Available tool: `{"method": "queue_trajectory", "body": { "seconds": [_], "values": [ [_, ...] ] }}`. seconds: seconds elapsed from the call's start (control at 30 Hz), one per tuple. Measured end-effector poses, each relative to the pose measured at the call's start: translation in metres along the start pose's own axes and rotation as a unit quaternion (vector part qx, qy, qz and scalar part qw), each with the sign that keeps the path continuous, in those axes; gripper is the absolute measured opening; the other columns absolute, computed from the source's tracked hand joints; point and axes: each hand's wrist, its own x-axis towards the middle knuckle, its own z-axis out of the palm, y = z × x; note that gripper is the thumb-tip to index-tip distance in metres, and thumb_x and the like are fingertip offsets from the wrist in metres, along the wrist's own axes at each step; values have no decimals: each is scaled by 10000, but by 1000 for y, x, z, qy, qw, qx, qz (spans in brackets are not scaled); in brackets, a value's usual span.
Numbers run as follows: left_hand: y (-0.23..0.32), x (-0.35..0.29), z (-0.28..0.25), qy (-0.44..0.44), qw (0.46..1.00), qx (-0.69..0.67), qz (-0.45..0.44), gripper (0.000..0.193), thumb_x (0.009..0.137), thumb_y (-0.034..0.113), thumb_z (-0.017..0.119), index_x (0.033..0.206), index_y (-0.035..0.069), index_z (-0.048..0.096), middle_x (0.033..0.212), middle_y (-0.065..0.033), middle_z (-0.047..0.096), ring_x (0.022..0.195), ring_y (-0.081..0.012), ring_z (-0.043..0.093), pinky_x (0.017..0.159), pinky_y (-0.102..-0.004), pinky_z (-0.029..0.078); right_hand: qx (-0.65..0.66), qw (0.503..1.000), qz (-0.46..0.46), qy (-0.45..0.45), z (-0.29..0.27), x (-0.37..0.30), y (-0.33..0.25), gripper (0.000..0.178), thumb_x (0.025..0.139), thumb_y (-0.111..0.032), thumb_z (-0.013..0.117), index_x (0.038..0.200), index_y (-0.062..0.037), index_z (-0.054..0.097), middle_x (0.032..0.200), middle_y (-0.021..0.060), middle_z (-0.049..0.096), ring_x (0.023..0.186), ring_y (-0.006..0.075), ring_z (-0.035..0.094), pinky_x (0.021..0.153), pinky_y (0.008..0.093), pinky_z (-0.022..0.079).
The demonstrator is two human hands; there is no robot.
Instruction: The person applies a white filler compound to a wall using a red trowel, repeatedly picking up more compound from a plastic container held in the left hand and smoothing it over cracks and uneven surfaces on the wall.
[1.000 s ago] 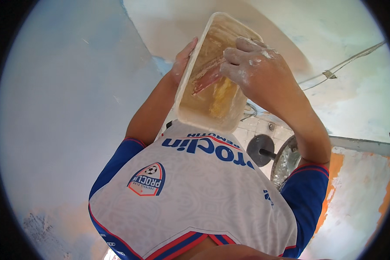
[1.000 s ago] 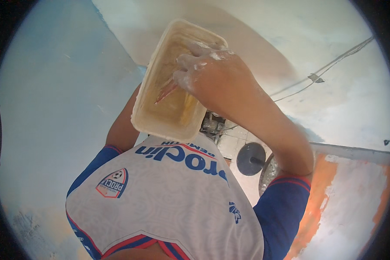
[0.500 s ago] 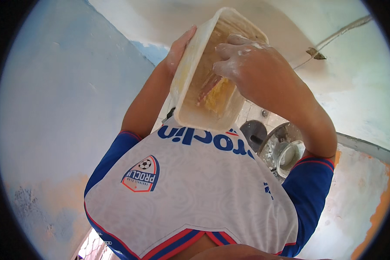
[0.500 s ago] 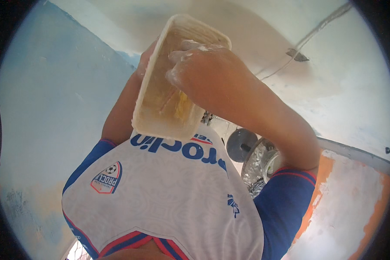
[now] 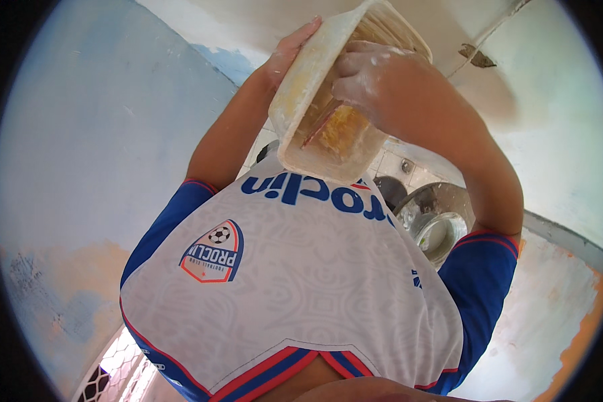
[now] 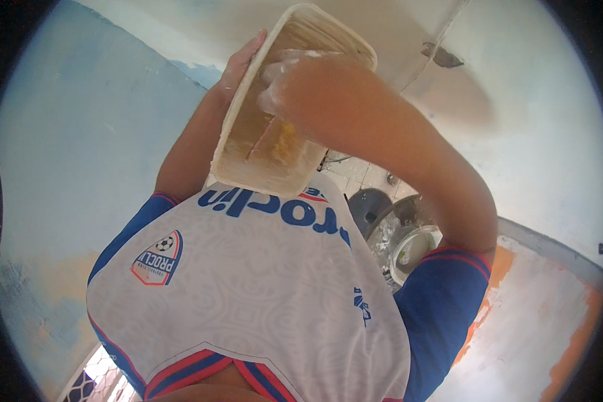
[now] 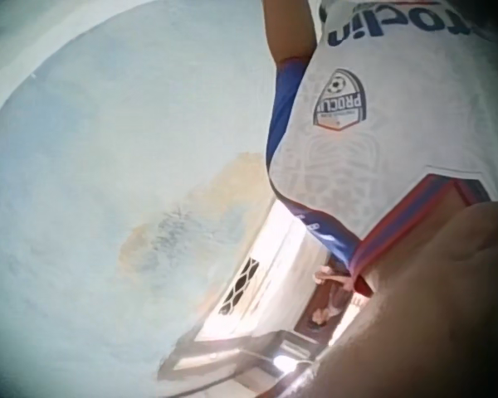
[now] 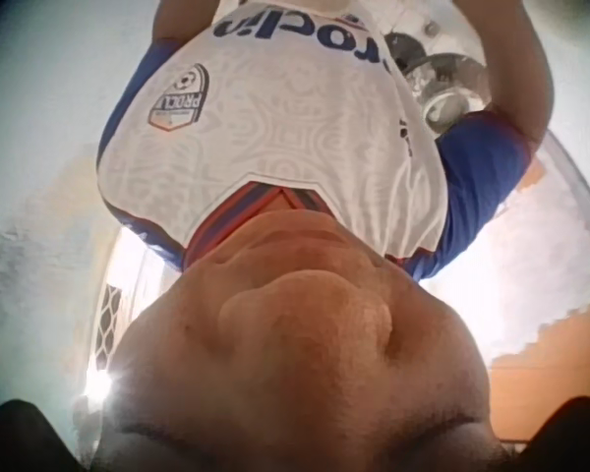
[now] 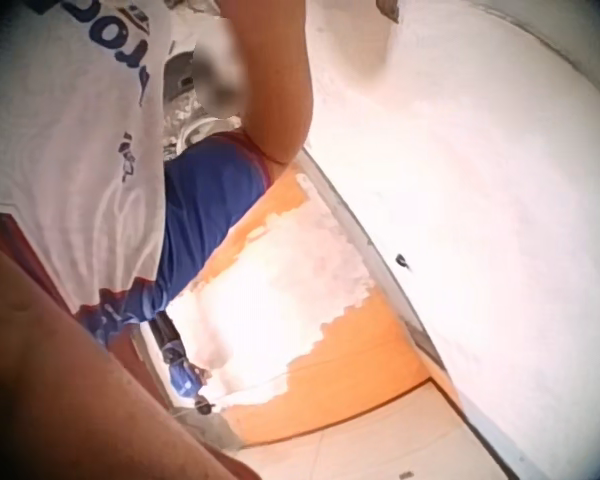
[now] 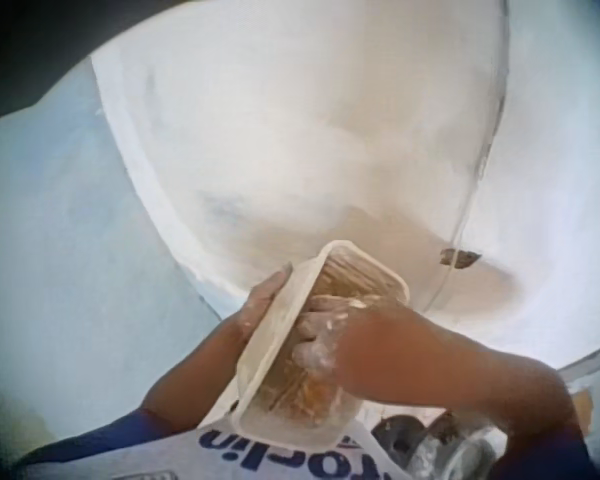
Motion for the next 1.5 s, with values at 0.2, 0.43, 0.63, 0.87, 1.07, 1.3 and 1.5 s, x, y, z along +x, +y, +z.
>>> {"method": "queue_trajectory", "body": {
  "seconds": [0.2, 0.43, 0.63, 0.87, 1.07, 1.3, 1.5],
  "values": [
    [-26, 20, 1, -33, 998, -30, -38, 631, 1029, 574, 494, 1358, 51, 621, 1253, -157, 691, 1108, -244, 681, 992, -395, 545, -27, 995, 16, 99, -1, -23, -7, 103, 744, -69, 722, 844, -81, 703, 937, 28, 710, 846, 232, 700, 654, 362, 572],
    [-25, 14, 10, -100, 991, -36, -88, 712, 1055, 611, 347, 1492, 71, 498, 1411, -159, 593, 1216, -293, 633, 1099, -426, 485, -37, 991, 48, 123, -3, -35, -7, 100, 741, -77, 729, 839, -86, 710, 931, 18, 713, 837, 229, 701, 637, 378, 562],
    [-36, 30, 15, -50, 994, -21, -99, 641, 1051, 573, 429, 1412, 66, 585, 1336, -161, 649, 1144, -267, 672, 1013, -406, 541, -77, 996, 31, 42, -3, -31, -1, 119, 746, -83, 726, 864, -90, 732, 937, 20, 737, 851, 246, 714, 691, 388, 568],
    [-32, 27, 29, -101, 993, -12, -64, 617, 1036, 565, 484, 1373, 65, 615, 1303, -146, 666, 1113, -245, 683, 973, -386, 560, -94, 991, 62, 68, -17, -39, -8, 75, 762, -122, 738, 833, -140, 725, 861, -12, 723, 780, 190, 736, 676, 367, 573],
    [-32, 22, 26, -46, 996, 19, -67, 655, 1041, 591, 449, 1401, 64, 592, 1329, -153, 644, 1151, -229, 665, 998, -376, 554, -127, 982, 71, 121, -17, -39, -7, 81, 747, -117, 735, 825, -129, 718, 844, -14, 713, 744, 189, 724, 630, 354, 562],
    [-46, 11, -14, -37, 998, 18, -44, 629, 1044, 552, 480, 1426, 61, 571, 1330, -154, 647, 1130, -224, 677, 968, -361, 563, -70, 967, 39, 244, -26, -77, -5, 230, 688, -43, 782, 911, -77, 735, 944, 51, 737, 676, 209, 676, 568, 331, 518],
    [-54, -14, -32, 42, 997, -16, -57, 604, 1038, 523, 514, 1413, 55, 581, 1330, -158, 654, 1129, -230, 678, 969, -362, 558, -4, 948, 79, 309, -4, -109, -16, 304, 650, -13, 814, 947, -26, 755, 950, 124, 744, 669, 237, 669, 560, 305, 507]
  ]
}}
